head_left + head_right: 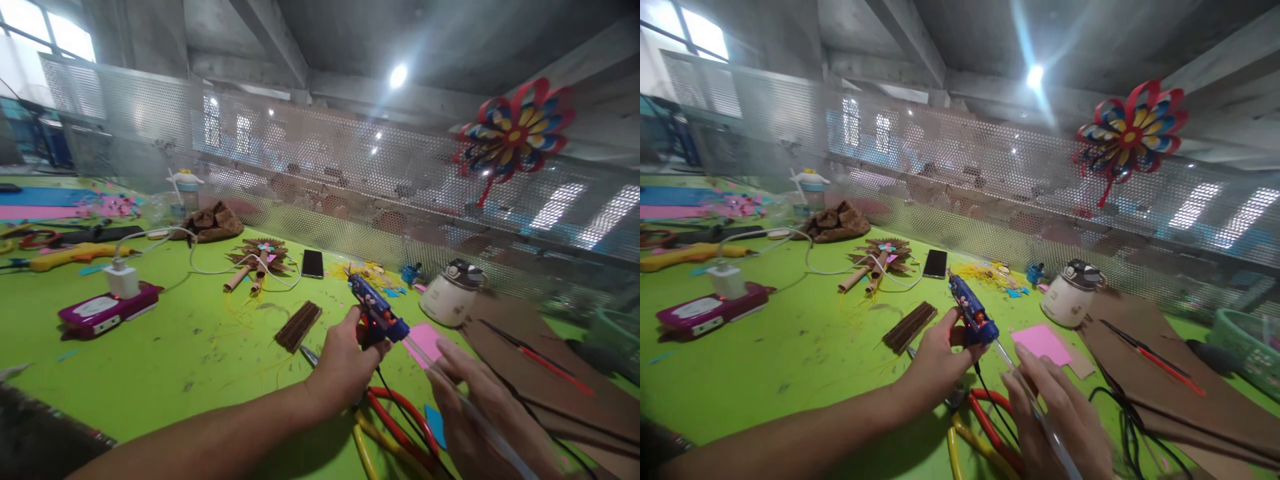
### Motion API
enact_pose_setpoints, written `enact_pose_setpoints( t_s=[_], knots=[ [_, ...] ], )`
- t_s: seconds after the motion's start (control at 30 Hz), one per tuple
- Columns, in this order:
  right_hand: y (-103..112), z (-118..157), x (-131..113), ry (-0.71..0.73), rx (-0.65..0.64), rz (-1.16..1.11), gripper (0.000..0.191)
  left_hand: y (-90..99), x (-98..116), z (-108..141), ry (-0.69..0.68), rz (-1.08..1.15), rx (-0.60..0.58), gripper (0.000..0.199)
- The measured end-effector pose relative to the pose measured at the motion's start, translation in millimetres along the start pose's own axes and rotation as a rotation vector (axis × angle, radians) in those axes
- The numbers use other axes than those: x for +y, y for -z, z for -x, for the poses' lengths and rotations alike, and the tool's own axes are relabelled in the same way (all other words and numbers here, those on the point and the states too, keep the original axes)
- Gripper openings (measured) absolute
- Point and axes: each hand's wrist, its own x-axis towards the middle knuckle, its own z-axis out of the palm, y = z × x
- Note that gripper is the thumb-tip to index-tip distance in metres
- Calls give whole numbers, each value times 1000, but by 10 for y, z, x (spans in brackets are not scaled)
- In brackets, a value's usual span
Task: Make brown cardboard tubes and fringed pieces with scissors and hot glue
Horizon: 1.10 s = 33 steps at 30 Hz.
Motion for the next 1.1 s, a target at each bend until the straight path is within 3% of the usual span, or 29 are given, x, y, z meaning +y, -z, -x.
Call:
enact_pose_setpoints(
  t_s=[0.17,0.33,0.57,0.67,0.9,0.97,1.1],
  knots=[
    [19,-31,44,92,-177,-148,31,-2,-49,-19,26,-11,15,28],
    [15,5,35,23,-133,-113,31,31,-7,-5,-17,-72,19,25],
    [-34,-65,-105,-377,-64,-423,18,13,-32,-9,-33,-33,-1,26],
    [-58,-85,-137,-476,-56,-546,17,12,-38,-19,-34,-24,-2,27],
    [-87,-72,-218,-708,-19,-545,6,15,-38,-11,-43,-44,22,27],
    [-78,-61,-206,-625,-43,-527,8,16,-32,-11,-43,-51,25,27],
    [-57,-12,-102,-160,-64,-287,28,23,-3,-5,-39,-99,23,26]
  ],
)
